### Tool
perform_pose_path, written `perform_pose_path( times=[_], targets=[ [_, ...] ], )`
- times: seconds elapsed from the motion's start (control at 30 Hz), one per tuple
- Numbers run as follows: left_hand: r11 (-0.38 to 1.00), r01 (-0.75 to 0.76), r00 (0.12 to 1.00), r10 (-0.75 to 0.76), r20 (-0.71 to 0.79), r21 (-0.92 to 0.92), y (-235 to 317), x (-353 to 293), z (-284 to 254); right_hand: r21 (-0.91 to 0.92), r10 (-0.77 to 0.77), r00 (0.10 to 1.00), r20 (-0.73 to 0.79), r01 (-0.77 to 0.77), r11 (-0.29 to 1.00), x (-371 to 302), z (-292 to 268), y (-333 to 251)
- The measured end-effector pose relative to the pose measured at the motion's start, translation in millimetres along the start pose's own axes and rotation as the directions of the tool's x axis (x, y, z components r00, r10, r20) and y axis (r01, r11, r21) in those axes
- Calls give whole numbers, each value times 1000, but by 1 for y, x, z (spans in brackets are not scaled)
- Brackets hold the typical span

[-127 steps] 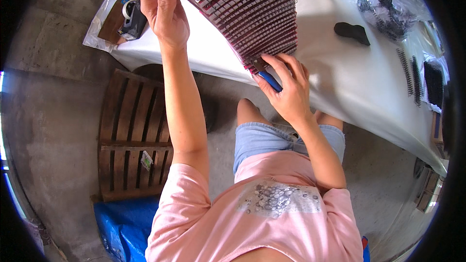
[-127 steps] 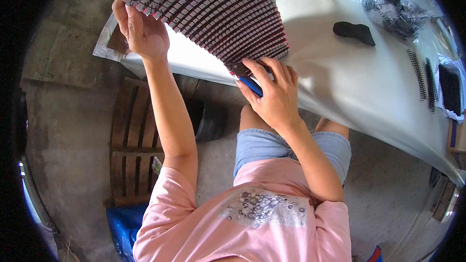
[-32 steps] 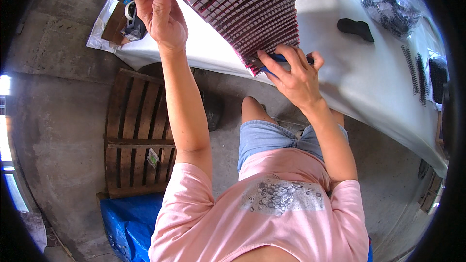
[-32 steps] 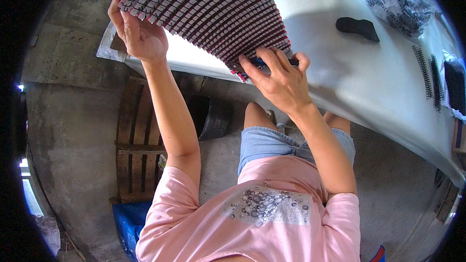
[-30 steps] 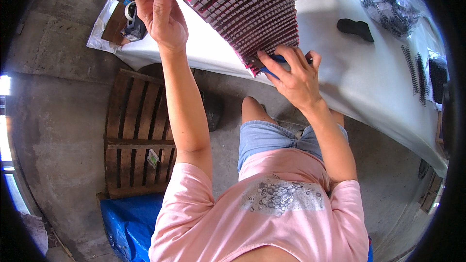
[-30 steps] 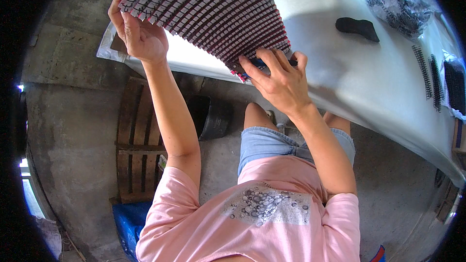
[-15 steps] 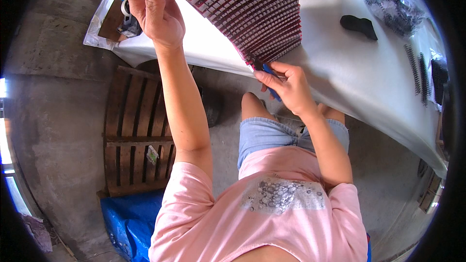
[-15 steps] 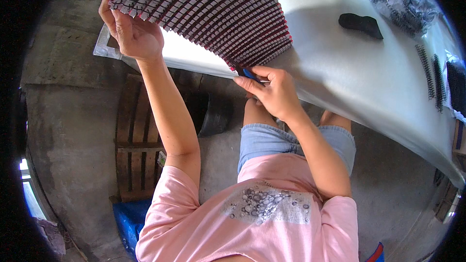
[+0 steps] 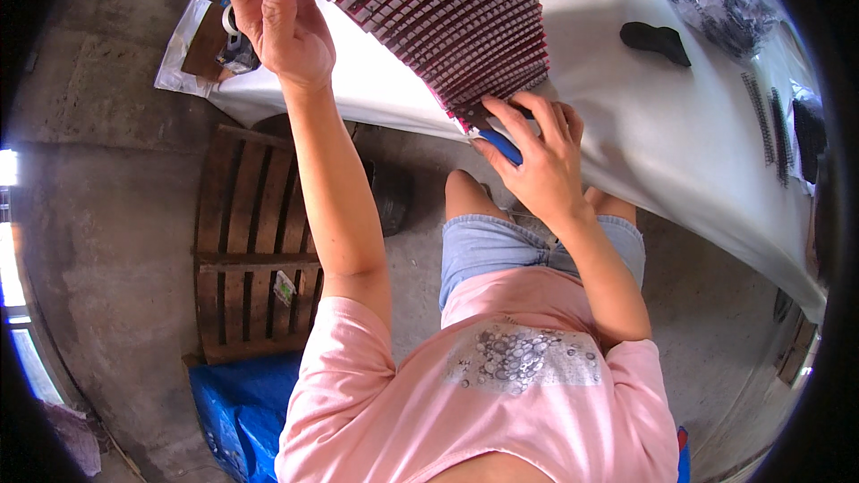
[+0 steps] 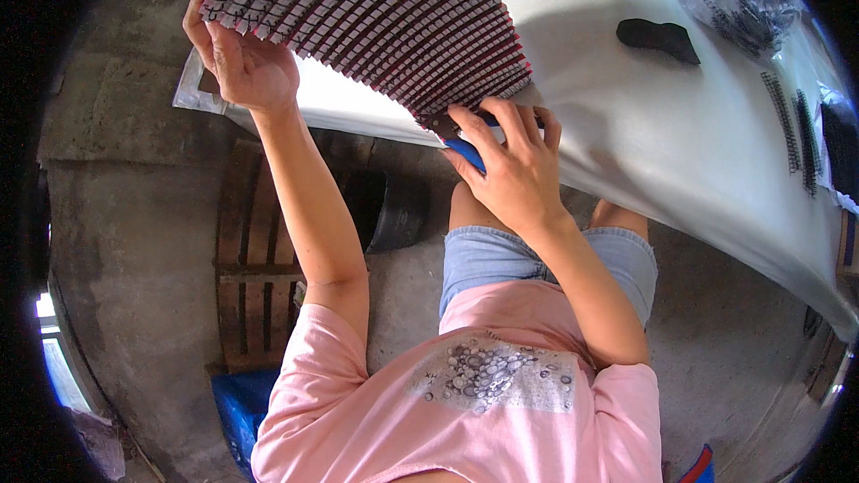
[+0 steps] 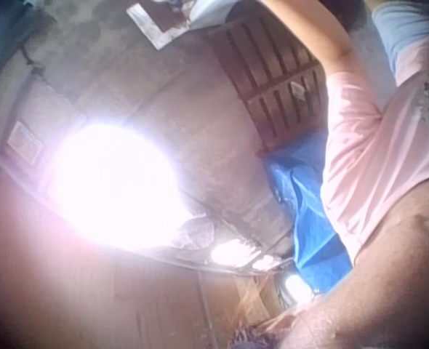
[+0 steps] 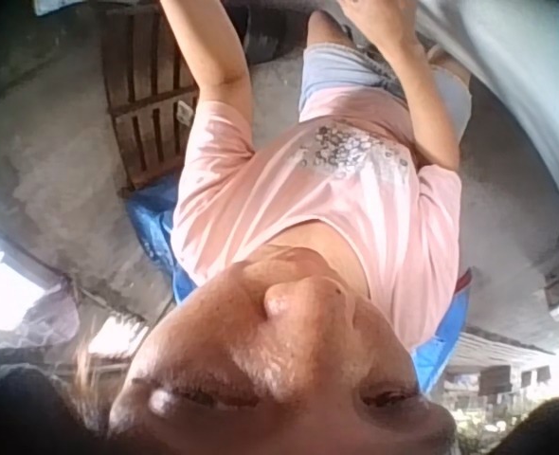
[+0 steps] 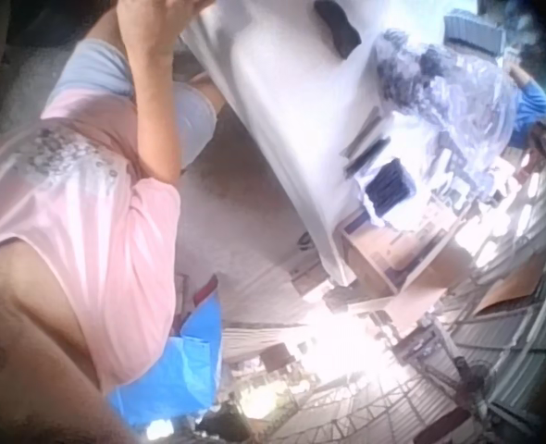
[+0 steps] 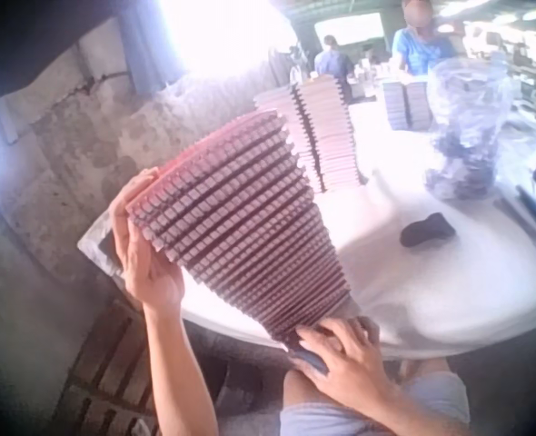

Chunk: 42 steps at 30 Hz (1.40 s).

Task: The person uses a pair of pliers to trim the wire spiral bindings on a stack of notebooks, places the stack into a cardboard box, and then threads a new wire spiral into the binding holes of another notebook by hand.

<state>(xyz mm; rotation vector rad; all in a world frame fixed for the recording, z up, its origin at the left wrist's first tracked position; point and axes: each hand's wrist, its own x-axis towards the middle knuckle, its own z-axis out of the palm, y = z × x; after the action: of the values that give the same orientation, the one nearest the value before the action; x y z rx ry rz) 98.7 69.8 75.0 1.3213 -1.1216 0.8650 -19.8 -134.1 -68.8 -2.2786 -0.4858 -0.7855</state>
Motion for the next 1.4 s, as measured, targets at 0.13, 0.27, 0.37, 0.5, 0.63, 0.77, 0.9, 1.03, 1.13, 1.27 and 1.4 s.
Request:
perform_pose_path(
  times=[0.13,0.27,0.37,0.5,0.63,0.77,0.9,1.03,1.13,1.27,1.4],
  targets=[
    [1000,-2,1000,1,-7,-24,3,0,-2,-44,-26,999,-43,24,999,0,10,-1],
    [999,2,1000,-2,11,-39,1,2,4,-56,-44,999,-27,43,997,0,11,6],
    [998,3,1000,-3,7,-57,1,1,2,11,-5,999,34,5,1000,2,10,3],
    [994,-1,1000,2,8,-109,0,1,2,461,286,795,535,-558,690,14,-3,-3],
    [947,-17,999,25,20,-320,-3,2,4,486,252,880,402,-439,756,10,-2,-6],
    [980,-79,996,85,24,-182,-1,3,4,399,215,964,158,-262,879,-6,9,-7],
    [997,-32,999,32,8,-74,1,3,3,-43,60,998,-8,-60,997,-10,8,-6],
    [999,-14,1000,14,-1,-41,1,2,3,-33,57,998,-16,-57,998,-8,13,-5],
    [1000,-5,1000,5,-9,-23,1,2,1,-27,65,998,-7,-65,998,-6,12,-8],
    [1000,16,1000,-16,-11,0,1,0,0,-47,75,996,54,-73,996,-7,13,-10],
    [1000,18,1000,-18,7,7,2,-1,-1,345,255,942,220,-319,883,-6,16,-13]
  ],
)
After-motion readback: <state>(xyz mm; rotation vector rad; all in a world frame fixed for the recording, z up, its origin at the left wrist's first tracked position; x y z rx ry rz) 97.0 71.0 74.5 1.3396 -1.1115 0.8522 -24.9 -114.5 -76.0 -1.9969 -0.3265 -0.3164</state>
